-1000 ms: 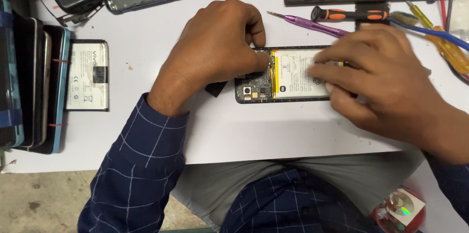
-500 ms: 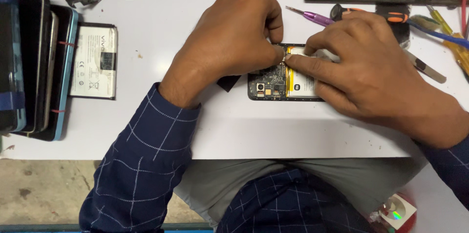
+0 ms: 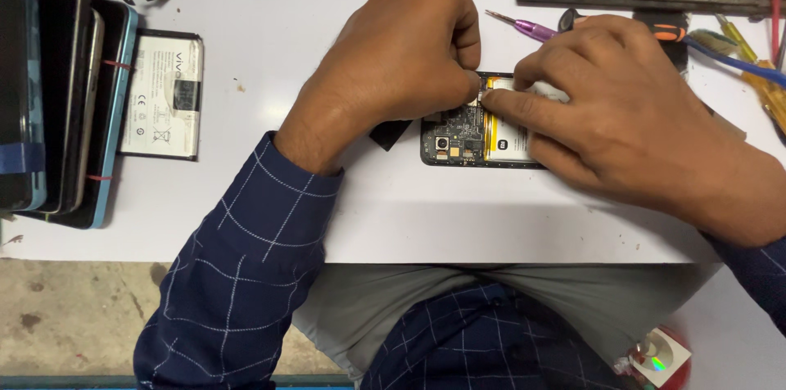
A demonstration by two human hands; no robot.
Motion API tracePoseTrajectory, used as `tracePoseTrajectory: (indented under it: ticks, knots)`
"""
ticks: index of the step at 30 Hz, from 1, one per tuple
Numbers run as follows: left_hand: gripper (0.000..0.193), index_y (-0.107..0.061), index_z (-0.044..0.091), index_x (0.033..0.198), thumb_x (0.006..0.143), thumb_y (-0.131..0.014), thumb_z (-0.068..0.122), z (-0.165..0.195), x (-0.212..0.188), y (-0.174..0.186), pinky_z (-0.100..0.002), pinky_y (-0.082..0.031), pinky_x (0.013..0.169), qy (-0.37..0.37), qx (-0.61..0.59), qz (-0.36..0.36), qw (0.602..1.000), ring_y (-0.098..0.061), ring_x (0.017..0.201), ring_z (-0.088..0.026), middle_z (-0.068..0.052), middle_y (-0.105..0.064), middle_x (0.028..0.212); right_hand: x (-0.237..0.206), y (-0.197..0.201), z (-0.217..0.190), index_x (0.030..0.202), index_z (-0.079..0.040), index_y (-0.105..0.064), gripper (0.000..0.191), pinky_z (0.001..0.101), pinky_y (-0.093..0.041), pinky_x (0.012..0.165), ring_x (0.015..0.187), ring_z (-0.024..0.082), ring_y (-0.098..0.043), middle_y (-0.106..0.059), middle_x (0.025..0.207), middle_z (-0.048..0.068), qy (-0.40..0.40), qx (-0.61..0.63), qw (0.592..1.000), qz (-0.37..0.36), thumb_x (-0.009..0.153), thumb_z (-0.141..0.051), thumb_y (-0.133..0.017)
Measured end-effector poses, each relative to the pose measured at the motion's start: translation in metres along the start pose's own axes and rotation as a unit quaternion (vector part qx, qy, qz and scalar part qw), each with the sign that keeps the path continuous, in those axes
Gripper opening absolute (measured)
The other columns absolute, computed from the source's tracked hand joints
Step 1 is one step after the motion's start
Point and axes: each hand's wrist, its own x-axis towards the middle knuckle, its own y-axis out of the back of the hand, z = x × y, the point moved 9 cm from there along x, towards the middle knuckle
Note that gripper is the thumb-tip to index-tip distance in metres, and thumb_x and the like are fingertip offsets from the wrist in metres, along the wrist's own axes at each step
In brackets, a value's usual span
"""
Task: The person solders a component onto a phone motherboard using a soldering iron, then places the motherboard into an opened phone frame and seats it. They press the board into place, use a screwdriver and pry tool on the assembly, and finally position a battery onto the board inside the frame.
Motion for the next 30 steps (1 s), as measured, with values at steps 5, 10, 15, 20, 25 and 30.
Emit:
tracePoseTrajectory:
  ticks: [5,10,15,20,25,30]
  knots:
    - [0.011,-0.073,0.012,0.068,0.062,-0.081,0.015,0.0010,0.0007,0.0009,-0.033,-0.057,0.061,0.000,0.002,0.001,1.000,-0.072,0.059,-0.018,-0.004,-0.073,0.065,0.0017,0.0011,-0.0013,0.127,-0.017,-0.070,0.043,0.0487,-0.043,0.101,0.109,0.028,-0.061,-0.067,0.111,0.007,0.017,-0.011,1.000,0.004,0.084,-0.020,-0.070]
    - [0.010,-0.073,0.012,0.071,0.062,-0.078,0.012,-0.0009,0.0011,-0.0013,-0.031,-0.057,0.059,0.013,-0.004,-0.012,1.000,-0.071,0.057,-0.016,-0.004,-0.073,0.064,0.0011,-0.0008,-0.0005,0.128,-0.019,-0.070,0.043,0.0488,-0.044,0.101,0.110,0.029,-0.061,-0.066,0.111,0.006,0.020,-0.017,1.000,-0.003,0.085,-0.022,-0.070]
    - [0.009,-0.073,0.011,0.070,0.062,-0.077,0.010,-0.0004,0.0015,-0.0002,-0.031,-0.057,0.059,0.005,-0.011,-0.011,1.000,-0.072,0.057,-0.016,-0.004,-0.073,0.065,0.0009,-0.0024,0.0023,0.128,-0.019,-0.069,0.044,0.0499,-0.044,0.103,0.111,0.030,-0.060,-0.065,0.112,0.007,0.018,0.009,1.000,-0.007,0.085,-0.022,-0.069]
    - [0.009,-0.073,0.011,0.070,0.062,-0.077,0.009,-0.0011,0.0010,0.0000,-0.031,-0.057,0.058,-0.001,-0.017,-0.010,1.000,-0.072,0.057,-0.016,-0.005,-0.073,0.065,0.0013,-0.0027,0.0032,0.129,-0.017,-0.068,0.045,0.0509,-0.043,0.104,0.113,0.032,-0.060,-0.064,0.114,0.010,0.027,0.023,0.999,-0.011,0.084,-0.022,-0.069]
    - [0.008,-0.073,0.011,0.070,0.063,-0.075,0.008,-0.0015,0.0015,0.0000,-0.031,-0.057,0.058,-0.005,-0.016,-0.004,1.000,-0.072,0.057,-0.016,-0.005,-0.073,0.065,0.0017,-0.0036,0.0044,0.131,-0.015,-0.066,0.048,0.0493,-0.045,0.101,0.109,0.030,-0.061,-0.064,0.114,0.010,0.039,0.030,0.998,-0.027,0.084,-0.022,-0.069]
    - [0.007,-0.073,0.011,0.069,0.063,-0.075,0.008,-0.0025,0.0018,-0.0007,-0.032,-0.057,0.058,-0.007,-0.017,-0.004,1.000,-0.072,0.057,-0.017,-0.005,-0.073,0.065,0.0022,-0.0028,0.0045,0.130,-0.014,-0.066,0.050,0.0471,-0.046,0.096,0.106,0.030,-0.062,-0.064,0.114,0.011,0.053,0.026,0.998,-0.021,0.081,-0.020,-0.069]
